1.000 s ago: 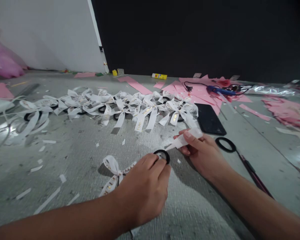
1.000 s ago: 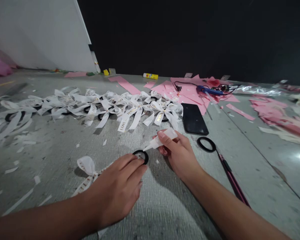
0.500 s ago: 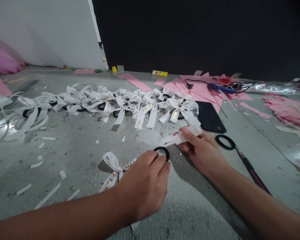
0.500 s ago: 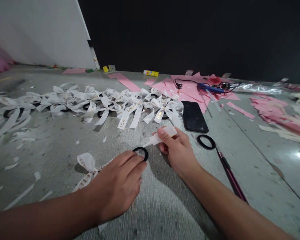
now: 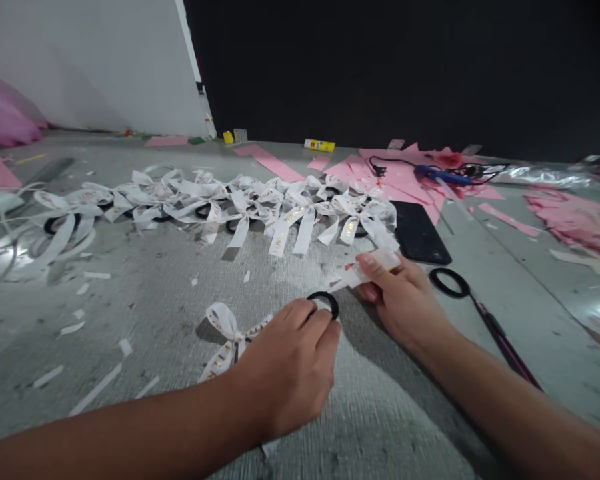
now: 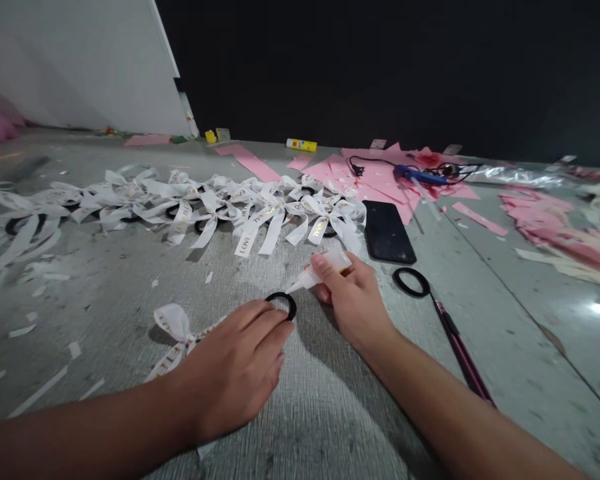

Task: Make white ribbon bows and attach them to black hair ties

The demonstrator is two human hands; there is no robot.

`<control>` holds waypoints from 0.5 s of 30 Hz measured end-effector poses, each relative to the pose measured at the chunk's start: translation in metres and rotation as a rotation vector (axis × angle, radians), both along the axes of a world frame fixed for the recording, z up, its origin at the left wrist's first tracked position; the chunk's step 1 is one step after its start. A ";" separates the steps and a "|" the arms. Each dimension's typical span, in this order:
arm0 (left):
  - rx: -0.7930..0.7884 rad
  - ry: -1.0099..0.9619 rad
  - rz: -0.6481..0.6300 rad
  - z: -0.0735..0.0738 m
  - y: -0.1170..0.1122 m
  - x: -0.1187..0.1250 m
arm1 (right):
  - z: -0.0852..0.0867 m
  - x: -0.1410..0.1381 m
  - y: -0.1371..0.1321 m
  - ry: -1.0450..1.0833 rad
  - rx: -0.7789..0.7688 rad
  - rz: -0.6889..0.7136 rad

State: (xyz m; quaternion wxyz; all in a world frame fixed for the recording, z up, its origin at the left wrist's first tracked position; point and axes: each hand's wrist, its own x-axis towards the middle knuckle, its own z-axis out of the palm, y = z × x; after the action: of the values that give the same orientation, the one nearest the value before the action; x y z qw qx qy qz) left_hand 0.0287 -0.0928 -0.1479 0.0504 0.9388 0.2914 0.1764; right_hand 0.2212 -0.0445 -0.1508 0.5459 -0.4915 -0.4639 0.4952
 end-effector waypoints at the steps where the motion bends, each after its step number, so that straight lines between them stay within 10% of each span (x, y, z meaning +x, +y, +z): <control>1: -0.006 0.001 0.002 0.000 0.000 0.000 | 0.000 0.000 0.000 0.002 0.004 0.000; 15: -0.006 -0.013 -0.006 -0.001 0.000 -0.001 | 0.003 -0.001 -0.001 -0.042 0.016 0.003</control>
State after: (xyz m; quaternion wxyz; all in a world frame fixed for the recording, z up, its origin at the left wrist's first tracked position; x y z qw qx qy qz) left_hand 0.0281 -0.0930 -0.1492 0.0557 0.9383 0.2890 0.1816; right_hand 0.2198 -0.0456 -0.1479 0.5393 -0.4966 -0.4798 0.4819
